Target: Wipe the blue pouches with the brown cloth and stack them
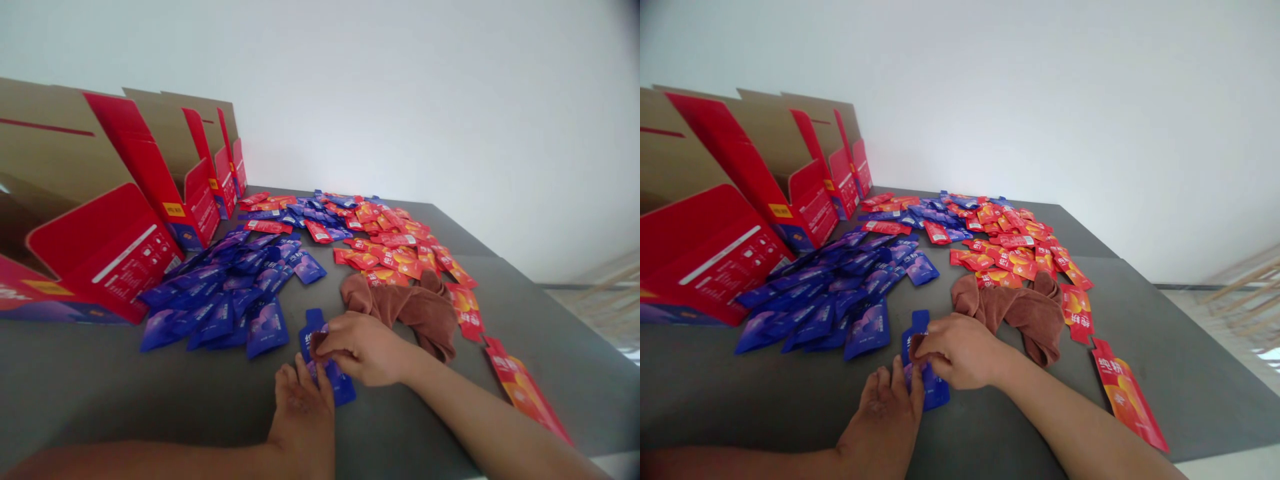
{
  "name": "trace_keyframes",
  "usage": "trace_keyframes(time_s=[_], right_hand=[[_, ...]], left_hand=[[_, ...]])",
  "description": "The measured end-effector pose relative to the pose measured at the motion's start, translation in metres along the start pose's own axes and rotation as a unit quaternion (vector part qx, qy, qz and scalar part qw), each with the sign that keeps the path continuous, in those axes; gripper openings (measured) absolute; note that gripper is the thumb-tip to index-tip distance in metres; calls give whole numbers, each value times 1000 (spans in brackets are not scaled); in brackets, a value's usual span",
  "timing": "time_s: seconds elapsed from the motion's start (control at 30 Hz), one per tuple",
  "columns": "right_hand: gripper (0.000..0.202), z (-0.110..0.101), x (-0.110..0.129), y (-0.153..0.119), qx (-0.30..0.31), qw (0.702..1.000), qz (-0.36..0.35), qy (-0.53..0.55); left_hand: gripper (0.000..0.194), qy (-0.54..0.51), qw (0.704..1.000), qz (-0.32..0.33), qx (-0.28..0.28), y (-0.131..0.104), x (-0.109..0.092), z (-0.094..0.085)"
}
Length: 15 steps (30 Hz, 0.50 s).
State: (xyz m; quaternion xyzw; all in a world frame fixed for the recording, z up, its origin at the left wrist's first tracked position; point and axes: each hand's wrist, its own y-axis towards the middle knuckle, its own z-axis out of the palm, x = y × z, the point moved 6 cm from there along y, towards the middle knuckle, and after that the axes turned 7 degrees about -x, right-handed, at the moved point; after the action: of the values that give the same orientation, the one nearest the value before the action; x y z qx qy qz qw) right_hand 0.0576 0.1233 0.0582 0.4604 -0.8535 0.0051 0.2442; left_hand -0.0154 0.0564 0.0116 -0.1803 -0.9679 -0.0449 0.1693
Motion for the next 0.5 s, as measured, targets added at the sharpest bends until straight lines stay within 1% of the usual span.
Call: trace_keyframes(time_s=[0.03,0.1,0.17,0.23,0.3,0.37,0.4,0.43,0.5], right_hand=[[22,1,0,0,4,1000,2,-1],[22,1,-7,1,-4,999,30,-15],[23,-1,-19,0,-17,997,64,-31],[24,-3,-29,-1,-24,996,81,-39],[24,-5,-32,-2,-33,995,82,-43],[24,-6,-27,-2,-46,996,68,-39],[24,-6,-22,-1,-47,997,55,-32],[24,-5,-15,-1,-41,998,38,-24],[23,0,-3,0,-14,1000,5,-9]], left_hand=[[52,6,1000,-6,13,0,1,0],[52,20,999,-21,27,1,3,0],[52,31,999,-22,12,1,1,-1],[51,24,1000,-6,-14,1,-3,-2],[51,9,999,-30,-8,1,-3,4],[52,-4,998,-69,7,0,0,9],[52,-9,997,-75,8,0,1,10],[52,-13,998,-67,3,-1,0,10],[52,-16,999,-27,-14,-1,-2,6]])
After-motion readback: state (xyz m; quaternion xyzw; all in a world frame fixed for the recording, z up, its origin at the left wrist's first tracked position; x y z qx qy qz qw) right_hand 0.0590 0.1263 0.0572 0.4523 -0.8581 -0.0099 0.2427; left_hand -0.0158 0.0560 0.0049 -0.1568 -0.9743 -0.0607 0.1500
